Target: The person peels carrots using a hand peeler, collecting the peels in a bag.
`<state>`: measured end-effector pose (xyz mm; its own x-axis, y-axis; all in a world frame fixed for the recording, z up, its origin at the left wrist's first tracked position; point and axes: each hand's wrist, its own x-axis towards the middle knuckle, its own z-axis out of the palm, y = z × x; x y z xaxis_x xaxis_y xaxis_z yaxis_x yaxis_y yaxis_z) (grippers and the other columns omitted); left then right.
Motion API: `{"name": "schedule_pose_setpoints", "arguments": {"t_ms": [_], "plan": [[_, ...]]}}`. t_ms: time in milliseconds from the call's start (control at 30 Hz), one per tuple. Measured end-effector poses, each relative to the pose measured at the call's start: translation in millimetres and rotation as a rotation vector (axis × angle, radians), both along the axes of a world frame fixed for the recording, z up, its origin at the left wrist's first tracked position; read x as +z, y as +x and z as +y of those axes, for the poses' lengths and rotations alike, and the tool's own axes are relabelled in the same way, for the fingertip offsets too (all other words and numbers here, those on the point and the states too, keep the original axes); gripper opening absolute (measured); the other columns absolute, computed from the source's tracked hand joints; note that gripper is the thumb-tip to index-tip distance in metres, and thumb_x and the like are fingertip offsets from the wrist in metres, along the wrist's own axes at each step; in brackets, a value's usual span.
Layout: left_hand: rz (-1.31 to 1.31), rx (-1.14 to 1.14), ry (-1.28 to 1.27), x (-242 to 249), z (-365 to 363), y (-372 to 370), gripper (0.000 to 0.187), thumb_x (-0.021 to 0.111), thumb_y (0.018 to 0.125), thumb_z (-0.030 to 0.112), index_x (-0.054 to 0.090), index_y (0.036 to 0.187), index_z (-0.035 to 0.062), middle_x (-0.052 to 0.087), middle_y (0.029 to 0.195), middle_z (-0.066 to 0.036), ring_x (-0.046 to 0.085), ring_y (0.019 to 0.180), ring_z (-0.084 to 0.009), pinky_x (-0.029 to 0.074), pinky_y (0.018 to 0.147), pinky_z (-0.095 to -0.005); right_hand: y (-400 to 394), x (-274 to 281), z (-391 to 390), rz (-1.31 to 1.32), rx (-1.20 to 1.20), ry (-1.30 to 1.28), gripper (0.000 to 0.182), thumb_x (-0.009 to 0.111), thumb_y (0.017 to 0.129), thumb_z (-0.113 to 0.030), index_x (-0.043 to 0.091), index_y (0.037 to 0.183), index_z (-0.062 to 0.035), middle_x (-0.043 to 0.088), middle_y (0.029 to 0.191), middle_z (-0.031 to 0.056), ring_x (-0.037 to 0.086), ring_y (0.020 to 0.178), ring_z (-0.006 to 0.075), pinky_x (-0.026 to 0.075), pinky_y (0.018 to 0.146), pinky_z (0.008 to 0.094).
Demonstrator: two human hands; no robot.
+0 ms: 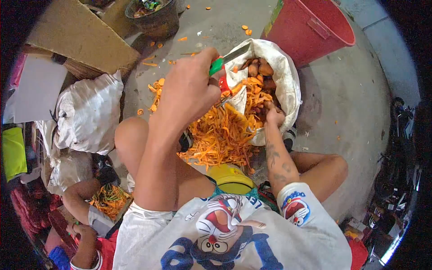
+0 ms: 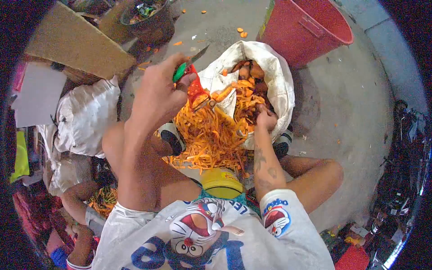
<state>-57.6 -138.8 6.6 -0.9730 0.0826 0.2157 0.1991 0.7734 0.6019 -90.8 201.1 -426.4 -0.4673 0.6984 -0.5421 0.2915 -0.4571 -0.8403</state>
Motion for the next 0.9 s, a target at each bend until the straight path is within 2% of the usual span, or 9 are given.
{"name": "schedule_pose_setpoints", "arguments": {"t_ms": [67, 100, 267, 333, 367, 500, 600, 733, 900], "plan": [[-0.004, -0.009, 0.005, 2.2, 1.1, 1.9, 0.025, 0.071, 0.088, 0.011, 0.064, 0.11, 0.0002, 0.067, 0.085, -0.026, 0.066, 0.079, -0.044, 0.051, 0.07, -0.0459, 32.5, 92.5, -15.0, -0.203, 0.343, 0.728, 0.032, 0.081, 0.086, -0.011, 0.067, 0.111, 0.0033, 0.069, 0.096, 0.01, 0.065, 0.07, 0.0176, 0.054, 0.063, 0.0307], [-0.013, -0.019, 0.009, 3.2, 2.6, 3.2, 0.025, 0.071, 0.088, 0.011, 0.064, 0.109, -0.0001, 0.067, 0.085, -0.026, 0.065, 0.079, -0.045, 0.051, 0.07, -0.0462, 44.1, 171.9, -39.6, -0.15, 0.371, 0.598, 0.037, 0.082, 0.085, -0.011, 0.067, 0.116, 0.0038, 0.07, 0.099, 0.0105, 0.066, 0.079, 0.0179, 0.055, 0.074, 0.0312], [-0.078, -0.029, 0.001, 11.0, 12.3, 10.0, 0.025, 0.071, 0.088, 0.011, 0.063, 0.109, -0.0005, 0.067, 0.088, -0.027, 0.066, 0.082, -0.0444, 0.05, 0.072, -0.0467, 44.5, 241.0, -9.7, 0.37, 0.351, 0.565, 0.032, 0.079, 0.088, -0.012, 0.067, 0.114, 0.0013, 0.07, 0.106, 0.0089, 0.065, 0.094, 0.015, 0.051, 0.077, 0.0309], [-0.099, -0.028, 0.011, 12.5, 17.3, 12.0, 0.025, 0.071, 0.089, 0.011, 0.063, 0.11, -0.0004, 0.067, 0.089, -0.027, 0.066, 0.083, -0.0438, 0.05, 0.073, -0.0469, 44.1, 297.4, -15.8, 0.455, 0.121, 0.155, 0.033, 0.074, 0.094, -0.026, 0.066, 0.114, -0.0004, 0.069, 0.109, 0.0056, 0.064, 0.095, 0.0139, 0.049, 0.074, 0.03], [-0.063, -0.028, 0.044, 9.6, 20.0, 11.8, 0.026, 0.071, 0.089, 0.012, 0.063, 0.11, -0.0004, 0.068, 0.09, -0.026, 0.066, 0.082, -0.042, 0.05, 0.074, -0.0458, 42.4, 292.8, -9.8, 0.427, 0.22, 0.095, 0.037, 0.065, 0.099, -0.038, 0.065, 0.114, -0.0047, 0.068, 0.108, 0.0033, 0.064, 0.096, 0.0135, 0.048, 0.072, 0.0291], [-0.078, -0.034, 0.129, 5.8, 33.4, 10.6, 0.027, 0.074, 0.09, 0.016, 0.064, 0.109, -0.0001, 0.07, 0.089, -0.02, 0.067, 0.079, -0.0302, 0.051, 0.076, -0.0405, 53.6, 310.8, -18.8, 0.236, 0.385, -0.163, 0.035, 0.054, 0.103, -0.039, 0.062, 0.119, -0.0097, 0.067, 0.103, 0.0032, 0.065, 0.09, 0.0144, 0.049, 0.07, 0.0318], [-0.058, -0.144, 0.369, -16.8, 37.8, 2.2, 0.03, 0.074, 0.088, 0.022, 0.063, 0.105, -0.0002, 0.068, 0.085, -0.025, 0.066, 0.08, -0.0421, 0.05, 0.072, -0.0462, 55.7, 316.4, -8.0, 0.299, 0.589, -0.394, 0.043, 0.046, 0.105, -0.044, 0.058, 0.127, -0.0087, 0.067, 0.106, 0.0064, 0.063, 0.086, 0.0189, 0.047, 0.067, 0.0333], [-0.166, -0.251, 0.727, -26.9, 55.3, -0.6, 0.024, 0.077, 0.091, 0.024, 0.068, 0.099, 0.0039, 0.07, 0.084, -0.004, 0.063, 0.077, -0.0121, 0.05, 0.07, -0.0306, 54.9, 344.4, 0.8, 0.365, 0.861, -0.232, 0.042, 0.039, 0.107, -0.036, 0.058, 0.126, -0.0034, 0.068, 0.105, 0.0078, 0.065, 0.088, 0.0181, 0.05, 0.071, 0.0312], [-0.303, -0.294, 0.866, -28.2, 76.9, 5.0, 0.028, 0.077, 0.091, 0.032, 0.068, 0.1, 0.0072, 0.069, 0.083, 0.0, 0.06, 0.07, -0.0075, 0.046, 0.06, -0.0252, 69.0, 355.6, -7.9, 0.392, 0.9, -0.313, 0.041, 0.039, 0.107, -0.025, 0.054, 0.134, 0.0019, 0.066, 0.122, 0.0114, 0.067, 0.109, 0.022, 0.052, 0.097, 0.0389]]}}
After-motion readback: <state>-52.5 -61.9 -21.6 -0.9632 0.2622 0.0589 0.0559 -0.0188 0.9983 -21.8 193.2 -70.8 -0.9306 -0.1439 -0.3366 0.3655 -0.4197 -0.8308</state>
